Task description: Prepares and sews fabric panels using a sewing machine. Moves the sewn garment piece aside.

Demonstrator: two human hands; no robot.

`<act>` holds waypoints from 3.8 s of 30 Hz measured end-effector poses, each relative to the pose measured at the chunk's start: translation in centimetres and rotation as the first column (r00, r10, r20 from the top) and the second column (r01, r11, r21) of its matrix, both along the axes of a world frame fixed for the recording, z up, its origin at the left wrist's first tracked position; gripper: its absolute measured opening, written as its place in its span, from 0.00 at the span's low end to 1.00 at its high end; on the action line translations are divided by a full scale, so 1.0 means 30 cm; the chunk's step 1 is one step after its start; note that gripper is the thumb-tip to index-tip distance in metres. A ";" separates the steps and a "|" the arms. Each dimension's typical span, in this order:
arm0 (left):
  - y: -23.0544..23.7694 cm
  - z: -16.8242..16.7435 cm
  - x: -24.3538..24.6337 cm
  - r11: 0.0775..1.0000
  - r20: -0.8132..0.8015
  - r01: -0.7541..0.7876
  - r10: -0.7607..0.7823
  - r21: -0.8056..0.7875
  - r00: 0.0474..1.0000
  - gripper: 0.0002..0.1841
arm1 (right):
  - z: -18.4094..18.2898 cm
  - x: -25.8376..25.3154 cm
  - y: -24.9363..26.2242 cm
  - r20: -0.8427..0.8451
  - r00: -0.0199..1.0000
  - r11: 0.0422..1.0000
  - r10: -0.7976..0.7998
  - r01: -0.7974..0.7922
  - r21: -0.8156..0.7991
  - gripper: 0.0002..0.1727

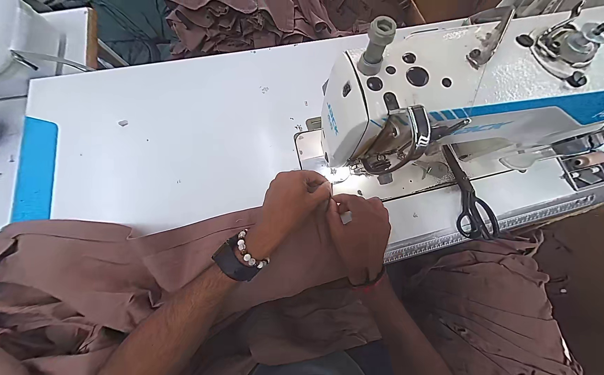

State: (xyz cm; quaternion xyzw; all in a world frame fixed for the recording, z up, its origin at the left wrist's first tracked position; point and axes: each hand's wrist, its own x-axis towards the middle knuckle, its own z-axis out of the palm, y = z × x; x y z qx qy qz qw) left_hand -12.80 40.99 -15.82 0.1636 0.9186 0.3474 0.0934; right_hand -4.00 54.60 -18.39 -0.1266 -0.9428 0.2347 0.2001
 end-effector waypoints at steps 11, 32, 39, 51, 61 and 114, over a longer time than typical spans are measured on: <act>-0.061 -0.076 0.102 0.938 -0.519 0.191 -0.322 -0.290 0.792 0.16 | -0.006 0.079 -0.018 0.045 0.987 0.940 0.157 -0.163 0.300 0.20; -0.073 -0.111 -0.044 0.882 -0.561 0.349 -0.472 -0.318 0.681 0.20 | 0.284 0.008 0.494 0.213 0.969 0.976 -0.126 0.083 0.201 0.22; -0.068 -0.119 -0.044 0.888 -0.564 0.331 -0.459 -0.320 0.686 0.20 | 0.094 -0.037 0.750 0.139 0.917 0.862 -0.373 0.287 0.419 0.20; -0.064 -0.121 -0.039 0.897 -0.547 0.299 -0.437 -0.326 0.714 0.21 | 0.083 0.074 0.192 0.121 0.972 0.863 0.201 -0.117 -0.492 0.17; -0.068 -0.113 -0.038 0.894 -0.534 0.319 -0.444 -0.314 0.720 0.20 | 0.049 0.023 0.058 0.252 0.965 0.946 0.073 0.013 -0.325 0.16; -0.044 -0.123 0.073 0.913 -0.440 0.251 -0.379 -0.321 0.814 0.32 | 0.060 -0.059 0.059 0.185 0.981 0.998 0.051 -0.059 0.035 0.16</act>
